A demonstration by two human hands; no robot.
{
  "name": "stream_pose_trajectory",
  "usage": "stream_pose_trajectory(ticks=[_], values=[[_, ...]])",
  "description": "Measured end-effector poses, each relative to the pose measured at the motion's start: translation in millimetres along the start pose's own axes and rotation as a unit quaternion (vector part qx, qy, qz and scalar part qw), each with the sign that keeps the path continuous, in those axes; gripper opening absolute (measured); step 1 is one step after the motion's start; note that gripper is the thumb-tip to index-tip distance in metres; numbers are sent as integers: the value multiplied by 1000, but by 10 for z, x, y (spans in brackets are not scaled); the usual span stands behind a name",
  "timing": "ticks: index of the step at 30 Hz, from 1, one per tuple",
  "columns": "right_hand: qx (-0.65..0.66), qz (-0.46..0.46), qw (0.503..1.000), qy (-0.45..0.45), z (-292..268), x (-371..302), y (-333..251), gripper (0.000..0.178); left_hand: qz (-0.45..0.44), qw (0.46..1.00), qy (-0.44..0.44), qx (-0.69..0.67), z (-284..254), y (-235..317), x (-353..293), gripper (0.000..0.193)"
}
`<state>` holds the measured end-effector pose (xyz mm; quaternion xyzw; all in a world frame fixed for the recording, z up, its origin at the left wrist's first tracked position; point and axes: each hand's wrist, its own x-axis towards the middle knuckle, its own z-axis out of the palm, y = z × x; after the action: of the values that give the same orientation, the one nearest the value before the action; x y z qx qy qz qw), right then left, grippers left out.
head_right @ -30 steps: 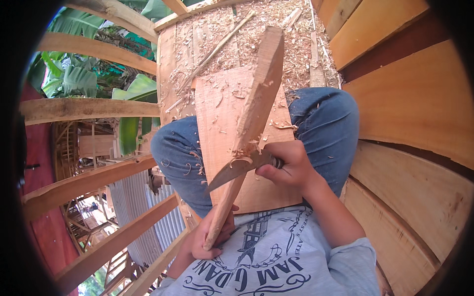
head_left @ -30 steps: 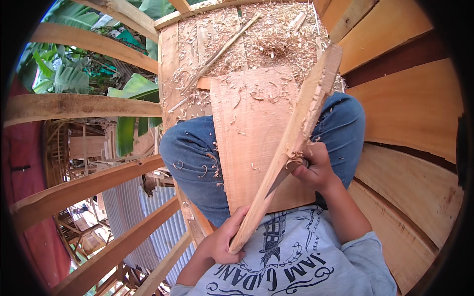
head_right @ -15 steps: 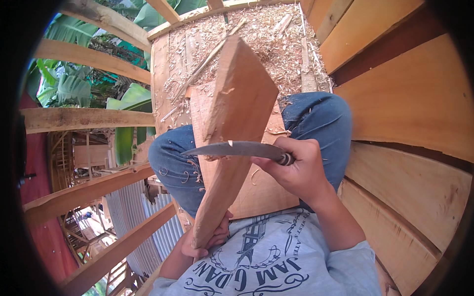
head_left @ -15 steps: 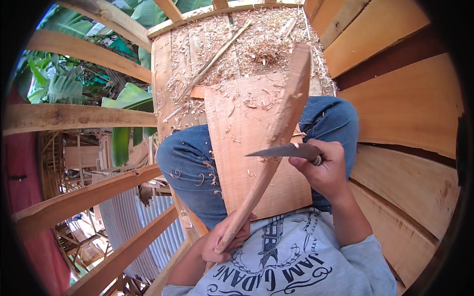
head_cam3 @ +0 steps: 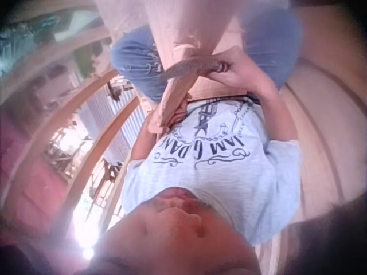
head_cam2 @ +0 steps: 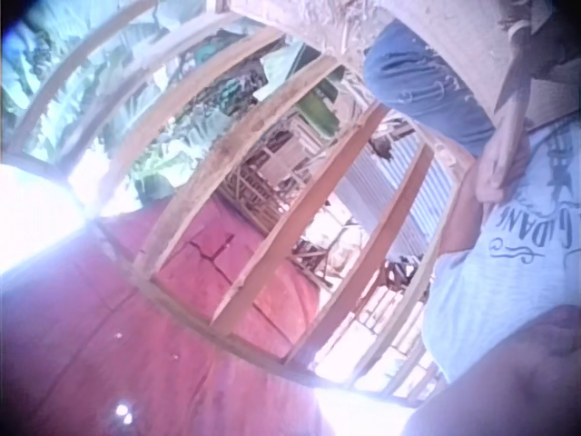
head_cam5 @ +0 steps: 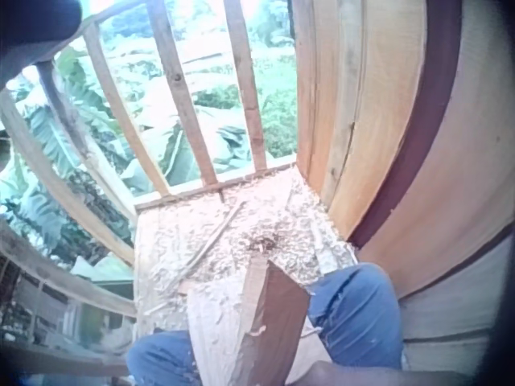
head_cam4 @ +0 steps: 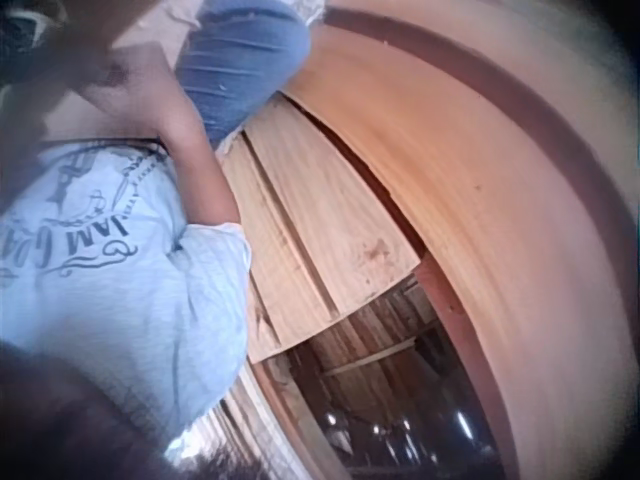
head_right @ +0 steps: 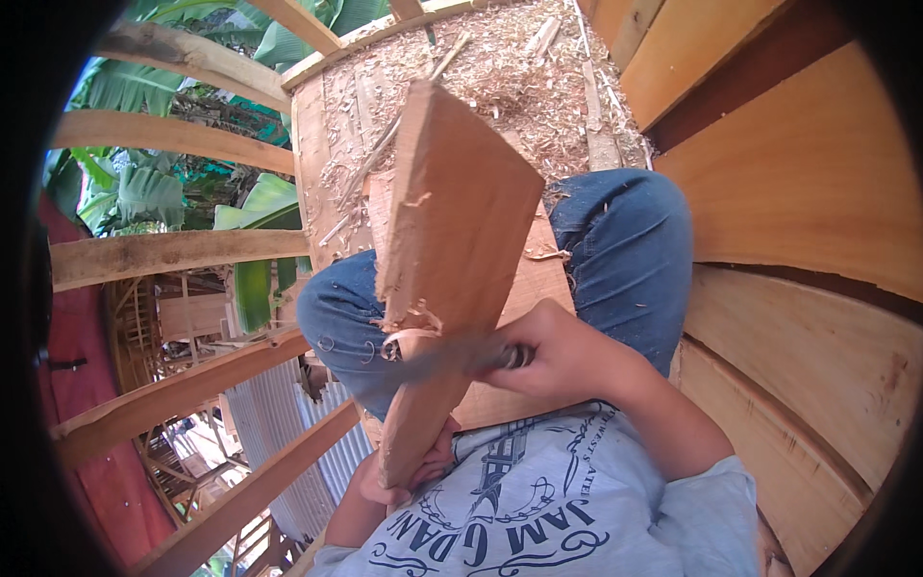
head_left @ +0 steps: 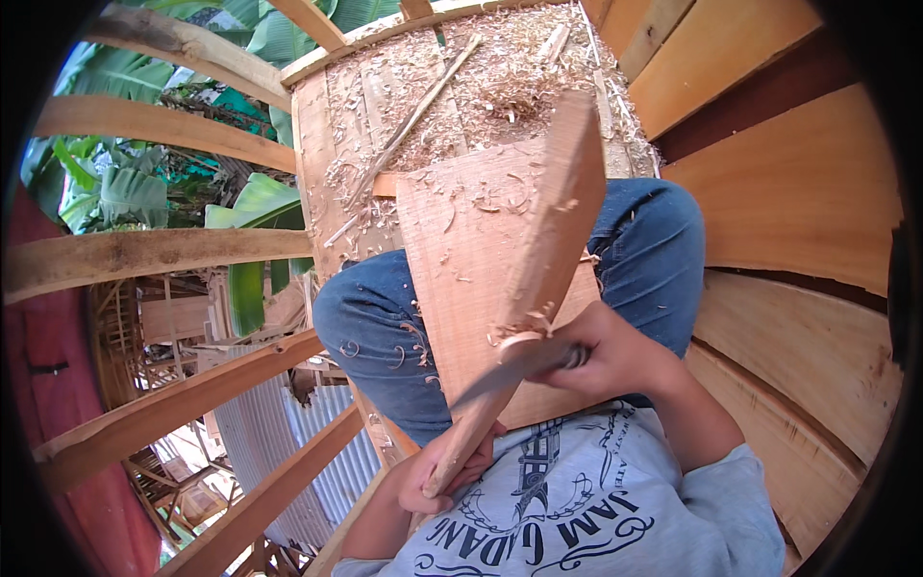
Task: The person sits cross-legged and uses a curved knife to shave and shape a rectangular piece of wood held between their legs. They repeatedly scrape the surface to remove thin shavings and refine the edges of the wood.
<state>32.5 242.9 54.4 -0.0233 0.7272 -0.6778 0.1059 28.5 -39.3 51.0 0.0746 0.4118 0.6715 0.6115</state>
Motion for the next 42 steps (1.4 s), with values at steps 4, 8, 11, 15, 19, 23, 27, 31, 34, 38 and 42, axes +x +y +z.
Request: stream_pose_trajectory(ticks=[4, 8, 11, 15, 19, 23, 27, 31, 34, 38, 42], values=[[-43, 72, 996, 26, -261, 34, 67, 16, -24, 999, 30, -19, 93, 83, 28, 90], [-108, -47, 992, -51, -134, -58, 124, 12, -14, 1000, -3, 1, 39, 99, 92, 90], [-3, 89, 996, 24, -190, -15, 52, 15, -21, 1000, 2, 0, 39, 57, 60, 90], [19, 49, 998, -24, -141, -71, 164, 16, -21, 1000, 10, -18, 78, 73, 121, 92], [-8, 74, 997, 34, -259, 23, 179, 17, -16, 999, 20, -38, 49, 40, 79, 93], [12, 68, 997, 23, -95, -46, 246, 15, -23, 999, 27, 12, 72, 160, 151, 92], [-68, 35, 995, 64, -114, -35, 157, 14, 27, 977, 118, 177, -3, 80, 27, 94], [-38, 82, 988, 124, -221, -101, 108, 17, 43, 920, 245, 302, 169, 176, 67, 96], [-115, 50, 989, 74, -212, -120, 73, 25, 25, 915, 294, 276, 265, 293, 87, 96], [-186, 3, 980, 72, -161, -119, 72, 33, 29, 883, 332, 331, 243, 268, 95, 93], [-207, 22, 977, 40, -97, -117, 80, 36, 55, 855, 330, 396, 112, 100, 104, 96]])
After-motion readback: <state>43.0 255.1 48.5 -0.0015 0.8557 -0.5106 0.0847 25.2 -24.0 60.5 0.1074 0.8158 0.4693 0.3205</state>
